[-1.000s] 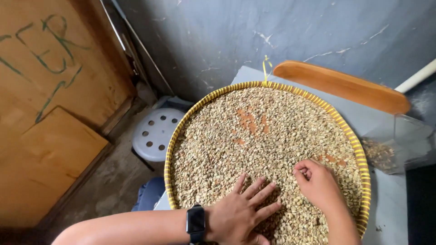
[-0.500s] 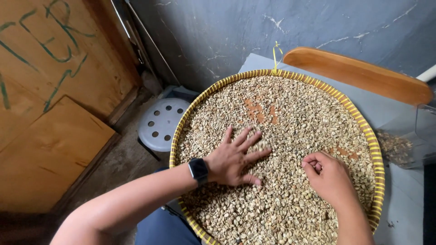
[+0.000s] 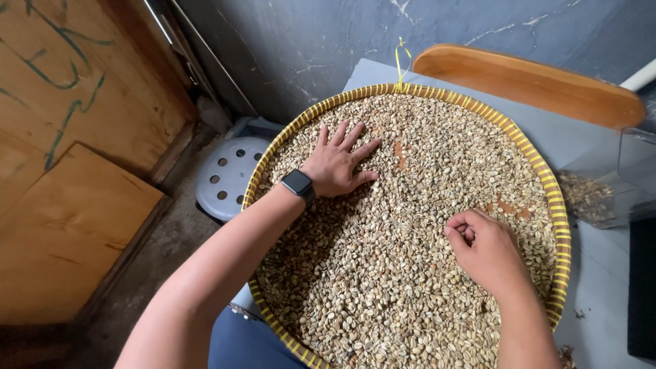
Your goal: The person sorts through a large quantity of light-colored grains in a woven basket, picking out darker debris and discarding it into a clear container on the right. The hands continuously sift through the grains to separate the unwanted material.
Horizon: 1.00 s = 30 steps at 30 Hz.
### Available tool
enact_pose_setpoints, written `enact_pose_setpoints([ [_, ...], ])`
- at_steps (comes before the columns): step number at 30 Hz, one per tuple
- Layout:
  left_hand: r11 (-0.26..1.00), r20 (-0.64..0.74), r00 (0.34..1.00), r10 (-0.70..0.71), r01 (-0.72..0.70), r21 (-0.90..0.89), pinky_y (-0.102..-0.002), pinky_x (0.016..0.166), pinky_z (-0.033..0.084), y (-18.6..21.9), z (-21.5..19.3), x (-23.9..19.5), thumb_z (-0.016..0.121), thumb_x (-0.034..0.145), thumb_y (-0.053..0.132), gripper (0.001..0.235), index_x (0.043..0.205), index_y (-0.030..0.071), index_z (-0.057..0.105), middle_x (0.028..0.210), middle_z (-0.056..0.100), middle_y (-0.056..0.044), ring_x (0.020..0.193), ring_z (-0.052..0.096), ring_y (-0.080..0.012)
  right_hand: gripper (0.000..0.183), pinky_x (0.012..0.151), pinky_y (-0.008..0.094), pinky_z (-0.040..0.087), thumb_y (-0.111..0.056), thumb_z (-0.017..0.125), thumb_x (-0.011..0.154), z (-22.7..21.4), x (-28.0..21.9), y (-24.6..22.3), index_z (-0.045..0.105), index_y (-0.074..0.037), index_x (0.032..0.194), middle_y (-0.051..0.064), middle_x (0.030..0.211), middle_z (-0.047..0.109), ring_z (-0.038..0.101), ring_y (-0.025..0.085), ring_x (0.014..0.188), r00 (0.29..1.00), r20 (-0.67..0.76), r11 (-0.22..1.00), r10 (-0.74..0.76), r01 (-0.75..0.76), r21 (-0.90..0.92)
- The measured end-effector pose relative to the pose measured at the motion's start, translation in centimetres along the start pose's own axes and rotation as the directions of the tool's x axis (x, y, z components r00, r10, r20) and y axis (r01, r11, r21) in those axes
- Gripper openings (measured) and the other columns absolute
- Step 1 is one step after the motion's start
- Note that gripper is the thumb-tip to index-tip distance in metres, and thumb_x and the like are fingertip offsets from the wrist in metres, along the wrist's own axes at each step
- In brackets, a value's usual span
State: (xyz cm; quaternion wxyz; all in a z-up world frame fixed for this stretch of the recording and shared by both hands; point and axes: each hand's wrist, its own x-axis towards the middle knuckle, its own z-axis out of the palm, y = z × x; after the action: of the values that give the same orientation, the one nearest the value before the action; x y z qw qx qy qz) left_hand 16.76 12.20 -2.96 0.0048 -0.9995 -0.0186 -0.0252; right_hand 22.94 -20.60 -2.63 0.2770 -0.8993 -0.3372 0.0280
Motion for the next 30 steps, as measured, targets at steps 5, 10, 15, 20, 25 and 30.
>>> enact_pose_setpoints([
  [5, 0.992, -0.054, 0.999, 0.01, -0.017, -0.126, -0.069, 0.12, 0.017, -0.3, 0.5, 0.0, 0.032, 0.104, 0.065, 0.064, 0.157, 0.032, 0.041, 0.165, 0.033, -0.016, 0.153, 0.024, -0.044, 0.009, 0.071, 0.046, 0.056, -0.021, 0.075, 0.082, 0.2, -0.4, 0.2, 0.075, -0.013, 0.087, 0.009, 0.066, 0.067, 0.072, 0.031, 0.077, 1.0, 0.012, 1.0, 0.018, -0.018, -0.003],
  [10, 0.976, -0.131, 0.99, 0.044, -0.071, -0.206, -0.07, 0.116, 0.029, -1.6, 0.7, -0.3, 0.052, 0.102, 0.05, 0.046, 0.144, 0.032, 0.06, 0.155, 0.05, -0.012, 0.147, 0.039, -0.0413, 0.01, 0.07, 0.047, 0.056, -0.023, 0.076, 0.081, 0.3, -0.6, 0.1, 0.075, -0.013, 0.086, 0.01, 0.064, 0.066, 0.071, 0.033, 0.076, 1.0, 0.005, 1.0, 0.012, -0.012, -0.004],
  [15, 0.907, -0.364, 0.928, 0.075, -0.215, -0.361, -0.06, 0.106, 0.048, -2.8, 0.2, -0.4, 0.072, 0.095, 0.026, 0.036, 0.13, 0.018, 0.07, 0.141, 0.058, -0.012, 0.125, 0.063, -0.0359, 0.01, 0.071, 0.045, 0.056, -0.018, 0.074, 0.081, 0.2, -0.2, 0.3, 0.076, -0.014, 0.09, 0.007, 0.072, 0.071, 0.072, 0.029, 0.077, 0.999, -0.036, 1.0, -0.022, 0.022, 0.011],
  [20, 0.758, -0.452, 0.89, 0.053, -0.331, -0.563, -0.043, 0.091, 0.06, -2.0, -2.8, -1.4, 0.078, 0.09, 0.013, 0.013, 0.102, 0.015, 0.076, 0.115, 0.066, -0.003, 0.103, 0.07, -0.0262, 0.014, 0.082, 0.039, 0.058, -0.014, 0.068, 0.089, -1.9, 0.3, -3.6, 0.075, -0.014, 0.101, 0.004, 0.086, 0.074, 0.071, 0.022, 0.083, 0.977, 0.11, 0.983, 0.183, -0.185, 0.003],
  [25, 0.623, -0.266, 0.916, 0.299, -0.399, -0.673, -0.029, 0.08, 0.067, -0.5, -3.7, -2.2, 0.079, 0.088, 0.006, 0.012, 0.093, 0.016, 0.077, 0.098, 0.071, 0.001, 0.09, 0.072, -0.0153, 0.019, 0.088, 0.032, 0.062, -0.012, 0.064, 0.098, -3.4, 0.9, -6.2, 0.072, -0.014, 0.115, 0.002, 0.096, 0.071, 0.067, 0.016, 0.086, 0.876, 0.241, 0.908, 0.417, -0.414, -0.066],
  [30, 0.707, -0.25, 0.863, 0.438, -0.503, -0.497, -0.033, 0.077, 0.063, 0.3, -2.7, -2.2, 0.084, 0.085, 0.017, 0.007, 0.09, 0.018, 0.08, 0.094, 0.072, 0.001, 0.092, 0.069, -0.0179, 0.021, 0.087, 0.031, 0.063, -0.013, 0.065, 0.098, -3.2, 0.8, -5.9, 0.071, -0.014, 0.118, 0.003, 0.101, 0.071, 0.067, 0.016, 0.086, 0.876, 0.236, 0.905, 0.422, -0.421, -0.057],
])
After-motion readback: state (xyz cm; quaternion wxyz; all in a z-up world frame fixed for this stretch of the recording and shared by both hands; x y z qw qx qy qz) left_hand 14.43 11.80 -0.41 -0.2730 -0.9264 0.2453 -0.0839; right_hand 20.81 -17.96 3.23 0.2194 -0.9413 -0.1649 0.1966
